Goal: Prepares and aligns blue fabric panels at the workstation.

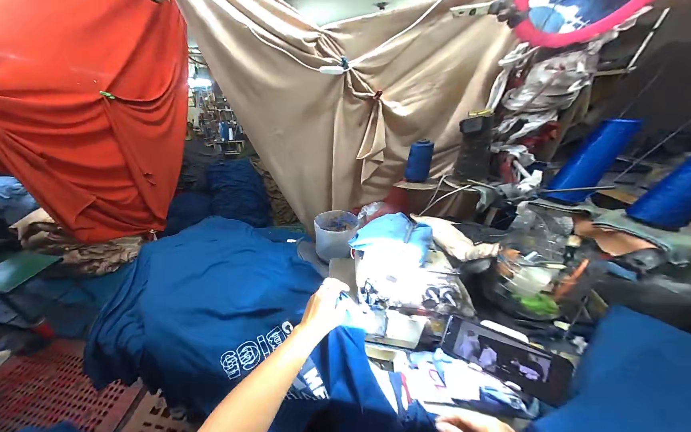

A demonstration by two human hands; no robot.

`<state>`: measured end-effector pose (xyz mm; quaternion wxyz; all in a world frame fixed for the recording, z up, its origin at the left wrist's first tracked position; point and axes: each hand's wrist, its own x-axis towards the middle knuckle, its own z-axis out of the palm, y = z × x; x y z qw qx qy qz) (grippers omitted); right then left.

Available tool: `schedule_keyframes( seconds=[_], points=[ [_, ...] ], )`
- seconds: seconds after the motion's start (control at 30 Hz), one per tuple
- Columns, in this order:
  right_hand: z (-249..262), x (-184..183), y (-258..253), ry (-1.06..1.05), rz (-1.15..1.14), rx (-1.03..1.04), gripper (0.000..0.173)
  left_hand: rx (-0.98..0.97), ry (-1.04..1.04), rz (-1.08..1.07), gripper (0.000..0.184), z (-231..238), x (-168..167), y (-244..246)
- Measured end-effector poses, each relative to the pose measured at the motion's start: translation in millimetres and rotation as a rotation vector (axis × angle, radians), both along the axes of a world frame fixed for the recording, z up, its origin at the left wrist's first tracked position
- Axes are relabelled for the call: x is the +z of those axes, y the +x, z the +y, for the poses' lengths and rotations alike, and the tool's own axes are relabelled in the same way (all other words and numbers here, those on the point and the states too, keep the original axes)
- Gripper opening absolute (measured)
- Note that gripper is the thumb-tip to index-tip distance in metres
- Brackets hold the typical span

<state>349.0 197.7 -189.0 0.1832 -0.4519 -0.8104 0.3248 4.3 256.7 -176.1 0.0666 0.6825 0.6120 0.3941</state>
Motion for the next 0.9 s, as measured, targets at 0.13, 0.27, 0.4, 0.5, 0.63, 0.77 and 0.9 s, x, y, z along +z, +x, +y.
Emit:
schedule_keyframes(
  seconds=[0.13, 0.27, 0.4, 0.5, 0.63, 0.77, 0.9],
  points=[
    [29, -33, -58, 0.131, 0.185, -0.020, 0.019, -0.120, -0.097, 0.243, 0.039, -26, -6, 0],
    [52, -52, -111, -0.119, 0.308, -0.042, 0.026, -0.059, -0.201, 0.329, 0.047, -23, -8, 5],
    [58, -61, -121, -0.276, 0.402, -0.006, 0.021, -0.054, -0.292, 0.356, 0.050, -15, 2, 12],
    [58, -56, -118, -0.284, 0.430, -0.045, 0.020, -0.054, -0.325, 0.374, 0.051, -8, 6, 14],
    [61, -42, -119, -0.252, 0.451, -0.084, 0.018, -0.023, -0.297, 0.366, 0.049, 3, 2, 13],
    [65, -37, -121, -0.192, 0.436, -0.097, 0.019, 0.001, -0.324, 0.374, 0.049, 11, 1, 14],
    [56, -18, -103, -0.125, 0.229, -0.036, 0.027, 0.035, -0.313, 0.480, 0.055, -5, 13, 10]
  ],
)
